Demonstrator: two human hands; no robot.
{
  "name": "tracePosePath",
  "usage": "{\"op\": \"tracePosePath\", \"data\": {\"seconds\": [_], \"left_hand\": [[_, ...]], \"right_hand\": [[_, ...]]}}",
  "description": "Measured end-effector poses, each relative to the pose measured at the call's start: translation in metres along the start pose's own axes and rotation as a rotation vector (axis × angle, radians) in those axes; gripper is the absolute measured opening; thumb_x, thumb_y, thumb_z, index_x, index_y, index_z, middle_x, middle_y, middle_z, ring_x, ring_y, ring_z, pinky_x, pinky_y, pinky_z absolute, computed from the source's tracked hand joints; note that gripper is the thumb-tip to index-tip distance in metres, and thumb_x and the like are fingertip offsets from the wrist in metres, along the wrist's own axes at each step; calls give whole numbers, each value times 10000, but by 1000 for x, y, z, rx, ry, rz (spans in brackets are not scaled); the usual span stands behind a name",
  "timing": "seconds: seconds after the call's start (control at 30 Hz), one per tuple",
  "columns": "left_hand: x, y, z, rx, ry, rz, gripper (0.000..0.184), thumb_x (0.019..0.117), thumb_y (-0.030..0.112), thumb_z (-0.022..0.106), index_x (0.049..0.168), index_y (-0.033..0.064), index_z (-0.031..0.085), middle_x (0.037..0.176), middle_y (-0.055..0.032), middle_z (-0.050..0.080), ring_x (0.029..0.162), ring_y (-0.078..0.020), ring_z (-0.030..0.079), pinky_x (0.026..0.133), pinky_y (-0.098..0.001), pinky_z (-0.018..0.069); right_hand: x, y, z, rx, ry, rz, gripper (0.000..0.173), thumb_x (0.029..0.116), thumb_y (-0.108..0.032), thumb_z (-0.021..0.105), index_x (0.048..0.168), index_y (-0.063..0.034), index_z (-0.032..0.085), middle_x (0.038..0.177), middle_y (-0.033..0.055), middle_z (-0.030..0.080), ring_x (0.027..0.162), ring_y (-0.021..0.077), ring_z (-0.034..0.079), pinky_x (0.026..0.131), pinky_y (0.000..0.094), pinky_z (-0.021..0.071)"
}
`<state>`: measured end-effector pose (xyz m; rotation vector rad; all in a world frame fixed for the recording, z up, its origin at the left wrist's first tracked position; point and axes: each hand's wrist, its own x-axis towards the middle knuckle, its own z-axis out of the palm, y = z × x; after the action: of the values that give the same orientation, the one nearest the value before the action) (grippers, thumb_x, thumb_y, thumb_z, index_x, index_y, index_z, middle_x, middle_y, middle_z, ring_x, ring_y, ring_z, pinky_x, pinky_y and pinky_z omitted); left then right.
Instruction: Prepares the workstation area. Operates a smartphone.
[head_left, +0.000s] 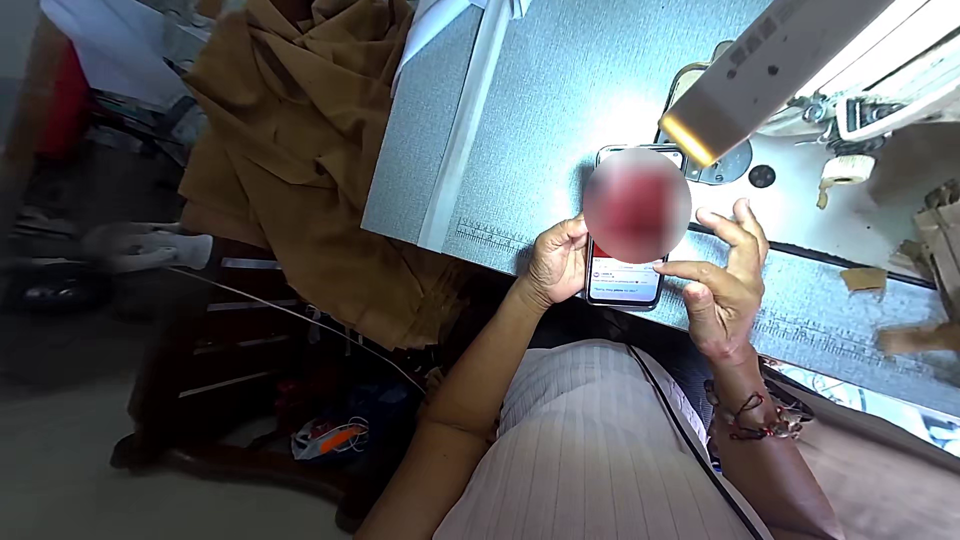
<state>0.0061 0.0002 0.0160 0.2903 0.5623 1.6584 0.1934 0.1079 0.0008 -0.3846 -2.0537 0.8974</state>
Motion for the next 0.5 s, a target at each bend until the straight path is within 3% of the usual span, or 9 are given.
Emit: {"op": "tracePosePath", "data": {"seconds": [0.37, 0.5], "left_hand": [[0, 0, 0, 1, 15, 2, 296, 994, 221, 397, 1150, 129, 630, 1093, -68, 743, 1070, -186, 710, 939, -382, 568], [0, 0, 0, -9, 8, -3, 284, 997, 220, 396, 1155, 131, 614, 1098, -68, 741, 1081, -188, 706, 943, -383, 566]], "right_hand": [[1, 0, 0, 0, -8, -19, 609, 1062, -563, 375, 834, -121, 727, 1400, 218, 561, 1528, 379, 245, 1268, 531, 110], [1, -2, 1, -25, -7, 49, 604, 1084, -511, 346, 917, -122, 777, 1417, 247, 542, 1527, 405, 228, 1265, 542, 85]]}}
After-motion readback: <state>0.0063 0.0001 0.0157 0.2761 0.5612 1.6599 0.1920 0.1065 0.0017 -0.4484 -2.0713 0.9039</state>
